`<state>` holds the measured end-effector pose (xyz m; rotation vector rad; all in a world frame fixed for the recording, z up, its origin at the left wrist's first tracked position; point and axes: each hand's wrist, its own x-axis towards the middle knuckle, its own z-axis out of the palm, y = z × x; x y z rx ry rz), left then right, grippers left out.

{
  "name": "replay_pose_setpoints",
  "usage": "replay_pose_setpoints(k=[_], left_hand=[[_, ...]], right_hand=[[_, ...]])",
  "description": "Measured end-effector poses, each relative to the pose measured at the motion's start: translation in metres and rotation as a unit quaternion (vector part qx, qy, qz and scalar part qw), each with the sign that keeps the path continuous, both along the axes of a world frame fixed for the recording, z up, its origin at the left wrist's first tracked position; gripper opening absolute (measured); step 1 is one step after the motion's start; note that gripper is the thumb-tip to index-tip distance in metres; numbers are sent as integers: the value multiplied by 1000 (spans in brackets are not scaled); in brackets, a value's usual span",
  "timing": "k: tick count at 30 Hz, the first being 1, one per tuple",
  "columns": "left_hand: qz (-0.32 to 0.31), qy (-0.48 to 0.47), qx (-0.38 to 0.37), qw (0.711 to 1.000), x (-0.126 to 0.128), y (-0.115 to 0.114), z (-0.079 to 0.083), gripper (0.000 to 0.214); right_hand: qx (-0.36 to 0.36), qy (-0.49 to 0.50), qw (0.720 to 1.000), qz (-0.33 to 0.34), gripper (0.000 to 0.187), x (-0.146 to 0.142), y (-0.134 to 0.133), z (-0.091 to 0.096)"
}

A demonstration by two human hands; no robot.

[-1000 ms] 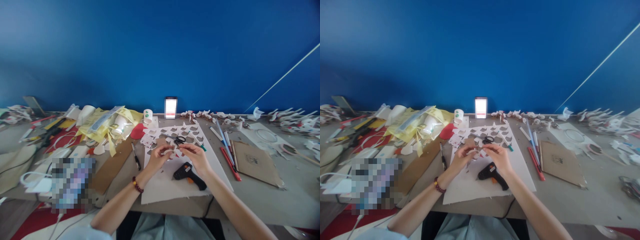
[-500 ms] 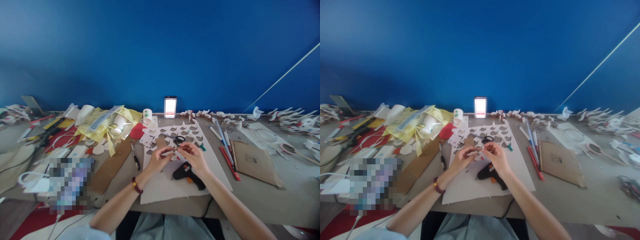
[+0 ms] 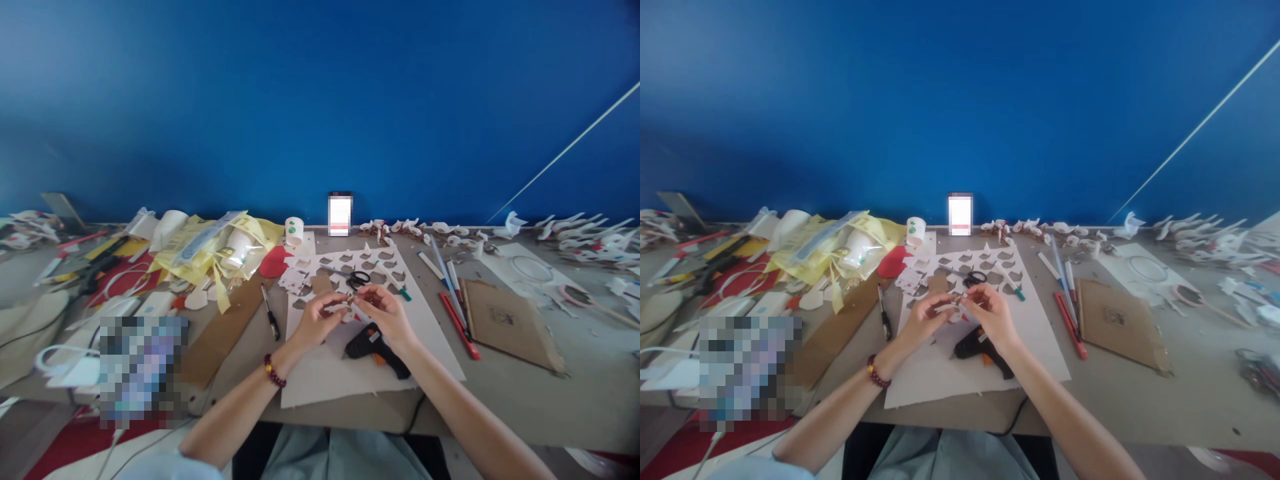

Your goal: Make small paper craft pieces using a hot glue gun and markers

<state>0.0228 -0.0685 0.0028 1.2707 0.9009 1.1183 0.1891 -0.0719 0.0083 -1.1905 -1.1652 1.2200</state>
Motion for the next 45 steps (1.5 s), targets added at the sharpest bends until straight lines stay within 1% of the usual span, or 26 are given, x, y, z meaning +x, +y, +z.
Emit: replay_pose_setpoints(k=[5, 10, 16, 22, 28, 39, 45], left_hand=[[-13, 3, 9, 1000, -1, 0, 0, 27], [-12, 39, 31, 999, -3, 0, 0, 27], [-8, 79, 57, 995, -4, -1, 0, 26], [-17, 80, 56, 995, -4, -1, 1, 28], [-19, 81, 59, 995, -5, -2, -1, 29], [-25, 51, 58, 997, -4, -1, -2, 27], [-48, 46, 16, 998, -4, -1, -4, 30]], right_hand=[[6, -26, 1000, 14, 31, 2, -1, -4], [24, -53, 998, 13, 30, 3, -2, -7], [35, -76, 996, 11, 27, 2, -4, -5], [49, -83, 995, 5, 24, 2, -4, -4], [48, -71, 996, 18, 24, 1, -6, 0], [18, -44, 999, 25, 27, -1, -7, 0], [-21, -34, 999, 13, 27, -1, -5, -3]])
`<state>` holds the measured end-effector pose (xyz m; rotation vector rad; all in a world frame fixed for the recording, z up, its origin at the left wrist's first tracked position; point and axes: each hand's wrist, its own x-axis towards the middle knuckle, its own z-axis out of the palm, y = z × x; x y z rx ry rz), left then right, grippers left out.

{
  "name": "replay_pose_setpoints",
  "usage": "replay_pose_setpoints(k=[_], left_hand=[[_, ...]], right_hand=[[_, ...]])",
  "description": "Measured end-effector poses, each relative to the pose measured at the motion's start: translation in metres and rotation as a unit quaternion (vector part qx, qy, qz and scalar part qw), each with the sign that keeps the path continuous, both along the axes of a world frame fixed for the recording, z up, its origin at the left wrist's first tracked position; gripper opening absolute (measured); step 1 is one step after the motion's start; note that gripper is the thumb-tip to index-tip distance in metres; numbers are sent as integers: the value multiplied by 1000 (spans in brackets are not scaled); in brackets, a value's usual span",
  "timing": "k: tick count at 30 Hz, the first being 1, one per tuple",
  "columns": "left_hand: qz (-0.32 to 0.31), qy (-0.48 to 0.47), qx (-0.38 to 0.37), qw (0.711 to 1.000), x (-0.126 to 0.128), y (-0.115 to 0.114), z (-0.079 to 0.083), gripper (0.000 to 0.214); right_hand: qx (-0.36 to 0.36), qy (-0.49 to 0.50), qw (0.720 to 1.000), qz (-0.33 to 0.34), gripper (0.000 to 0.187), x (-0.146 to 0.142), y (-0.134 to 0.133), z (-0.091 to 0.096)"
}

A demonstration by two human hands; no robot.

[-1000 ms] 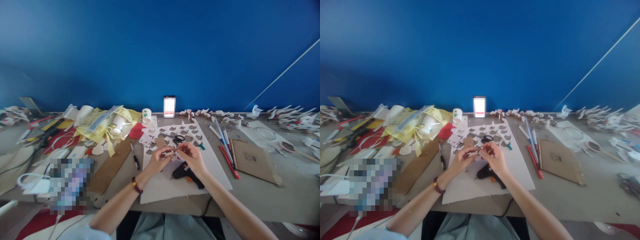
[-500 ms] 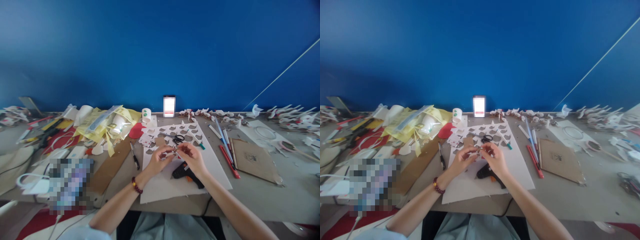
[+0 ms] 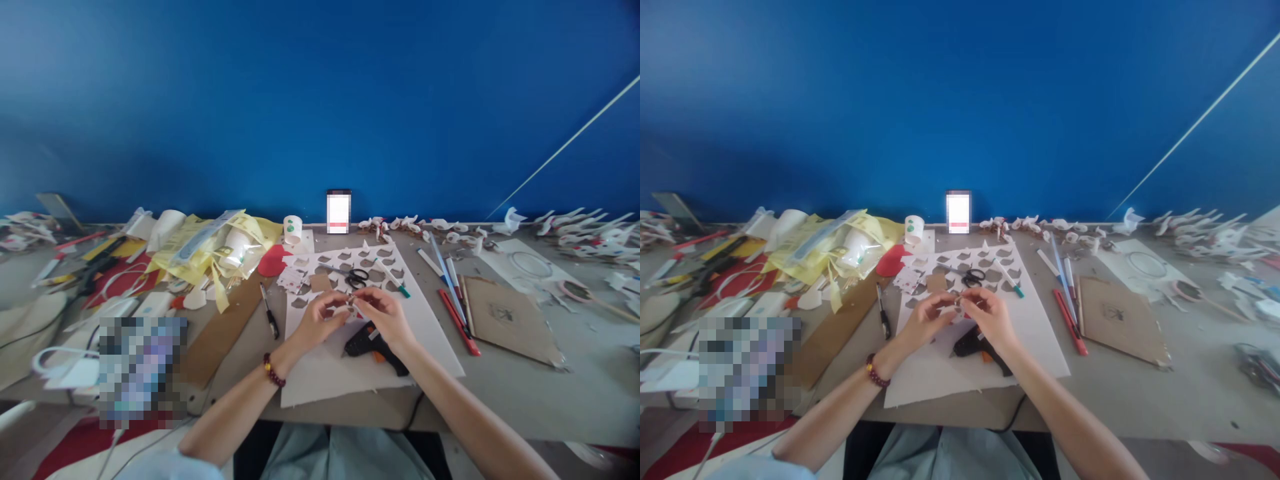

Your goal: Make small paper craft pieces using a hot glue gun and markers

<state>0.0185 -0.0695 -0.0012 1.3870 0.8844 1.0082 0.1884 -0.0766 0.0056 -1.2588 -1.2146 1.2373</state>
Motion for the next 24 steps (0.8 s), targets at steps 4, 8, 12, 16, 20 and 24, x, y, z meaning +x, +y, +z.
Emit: replay_pose_setpoints(k=[4, 8, 12, 16, 20, 24], left_hand=[[-9, -28, -59, 998, 2, -1, 4, 34], [-11, -57, -128, 990, 3, 0, 7, 37], [-7, -77, -148, 986, 4, 0, 9, 38], [-1, -63, -142, 988, 6, 0, 10, 40], [14, -36, -99, 994, 5, 0, 6, 37], [47, 29, 10, 998, 3, 0, 4, 26]], right_hand=[[-34, 31, 999, -2, 25, -1, 0, 1], [-56, 113, 992, 10, 24, 1, 1, 3], [-71, 138, 988, 3, 29, 5, 4, 1], [-70, 99, 993, 0, 28, 6, 5, 0], [-49, 69, 996, 21, 27, 4, 2, 0], [-17, 29, 999, 18, 26, 3, -1, -3]])
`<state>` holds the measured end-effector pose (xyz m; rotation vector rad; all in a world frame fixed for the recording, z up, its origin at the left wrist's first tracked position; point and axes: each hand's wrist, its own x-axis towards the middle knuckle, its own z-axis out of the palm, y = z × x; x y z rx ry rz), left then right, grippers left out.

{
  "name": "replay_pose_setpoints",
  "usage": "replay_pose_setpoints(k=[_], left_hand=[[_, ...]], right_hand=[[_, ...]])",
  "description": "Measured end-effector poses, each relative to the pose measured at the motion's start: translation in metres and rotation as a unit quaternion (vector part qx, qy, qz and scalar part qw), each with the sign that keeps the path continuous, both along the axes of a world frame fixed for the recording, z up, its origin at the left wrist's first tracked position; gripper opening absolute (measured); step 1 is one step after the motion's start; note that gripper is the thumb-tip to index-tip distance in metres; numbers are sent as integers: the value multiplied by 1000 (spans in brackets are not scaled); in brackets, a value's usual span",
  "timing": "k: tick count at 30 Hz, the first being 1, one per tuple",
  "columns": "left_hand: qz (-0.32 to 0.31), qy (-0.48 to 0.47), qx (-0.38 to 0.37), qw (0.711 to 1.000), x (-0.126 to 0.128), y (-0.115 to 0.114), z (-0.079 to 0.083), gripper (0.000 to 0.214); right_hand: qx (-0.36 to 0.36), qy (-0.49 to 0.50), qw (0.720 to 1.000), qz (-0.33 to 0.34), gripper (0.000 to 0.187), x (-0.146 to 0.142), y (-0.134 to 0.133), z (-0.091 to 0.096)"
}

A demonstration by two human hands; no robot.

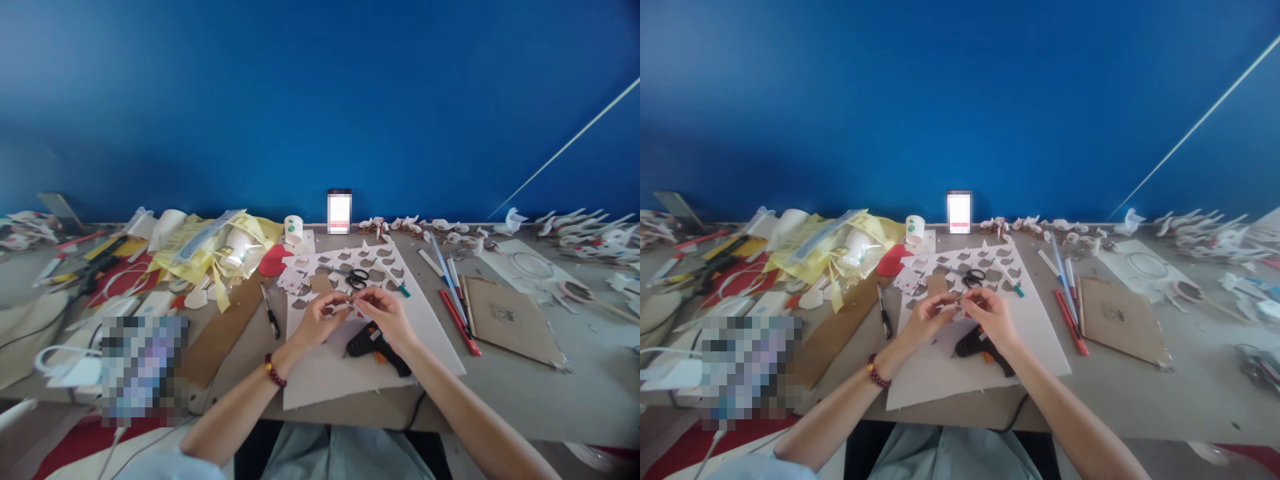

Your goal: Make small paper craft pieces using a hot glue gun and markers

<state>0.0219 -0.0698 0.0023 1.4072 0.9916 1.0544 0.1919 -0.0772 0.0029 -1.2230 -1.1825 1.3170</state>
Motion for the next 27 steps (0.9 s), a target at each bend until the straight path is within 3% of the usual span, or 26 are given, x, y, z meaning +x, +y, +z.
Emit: replay_pose_setpoints(k=[7, 19, 27], left_hand=[[14, 37, 88, 995, 0, -3, 8, 14], [13, 57, 111, 992, 0, -4, 10, 13], [3, 65, 99, 993, 0, -4, 7, 15]], right_hand=[[140, -98, 985, 4, 16, -1, -3, 8], [175, -98, 980, -8, 11, -1, -3, 9], [141, -58, 988, -7, 12, 0, -1, 3]])
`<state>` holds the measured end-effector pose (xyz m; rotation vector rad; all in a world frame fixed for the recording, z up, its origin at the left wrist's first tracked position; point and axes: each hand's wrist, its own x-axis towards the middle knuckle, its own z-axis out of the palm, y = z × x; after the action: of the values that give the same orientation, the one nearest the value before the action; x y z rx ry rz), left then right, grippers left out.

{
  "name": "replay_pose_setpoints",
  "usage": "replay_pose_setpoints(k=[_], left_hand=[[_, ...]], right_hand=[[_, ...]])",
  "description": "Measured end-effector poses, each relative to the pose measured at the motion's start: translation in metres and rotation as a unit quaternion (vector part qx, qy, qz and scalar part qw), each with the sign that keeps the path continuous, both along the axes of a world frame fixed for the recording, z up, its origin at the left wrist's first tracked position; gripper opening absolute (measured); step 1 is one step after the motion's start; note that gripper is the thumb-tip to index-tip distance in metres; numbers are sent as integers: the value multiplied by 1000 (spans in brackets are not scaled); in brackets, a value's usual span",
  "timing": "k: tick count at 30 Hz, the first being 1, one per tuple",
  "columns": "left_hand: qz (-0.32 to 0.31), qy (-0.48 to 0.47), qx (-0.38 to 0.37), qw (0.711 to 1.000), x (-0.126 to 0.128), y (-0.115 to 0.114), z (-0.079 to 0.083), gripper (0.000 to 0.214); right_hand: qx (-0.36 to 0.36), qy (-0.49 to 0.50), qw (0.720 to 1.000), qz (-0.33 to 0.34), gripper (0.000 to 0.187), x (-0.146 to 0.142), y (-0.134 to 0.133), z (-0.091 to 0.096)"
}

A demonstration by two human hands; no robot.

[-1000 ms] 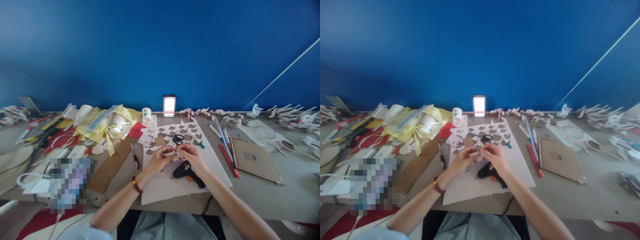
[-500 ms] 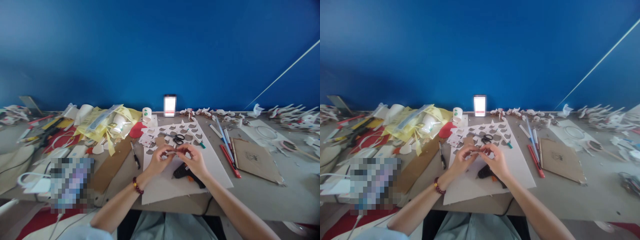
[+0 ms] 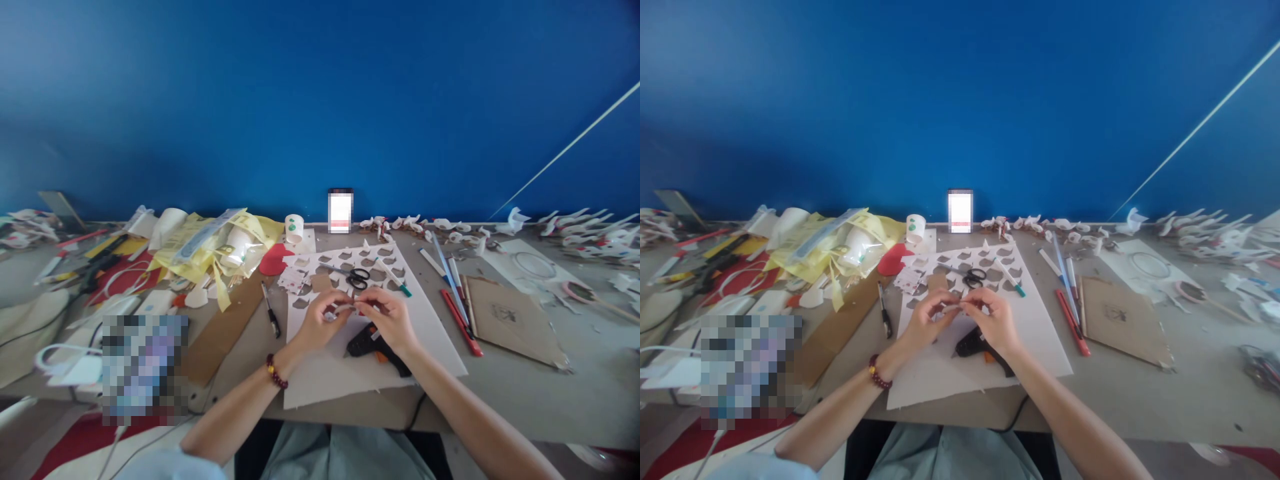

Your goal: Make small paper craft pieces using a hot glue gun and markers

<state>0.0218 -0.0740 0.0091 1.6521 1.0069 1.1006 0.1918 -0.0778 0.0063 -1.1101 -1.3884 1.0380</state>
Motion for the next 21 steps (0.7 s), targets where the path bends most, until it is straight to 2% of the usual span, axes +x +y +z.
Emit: replay_pose_setpoints(k=[7, 11, 21], left_hand=[[-17, -19, 1, 1000, -1, -1, 3, 15], [-3, -26, 4, 1000, -2, -1, 4, 16], [9, -115, -59, 992, -2, 2, 5, 19]], right_hand=[[-3, -10, 1000, -2, 13, 1, 0, 0], [3, -22, 1000, -5, 13, 0, -1, 3], [9, -36, 999, -7, 13, 1, -1, 3]])
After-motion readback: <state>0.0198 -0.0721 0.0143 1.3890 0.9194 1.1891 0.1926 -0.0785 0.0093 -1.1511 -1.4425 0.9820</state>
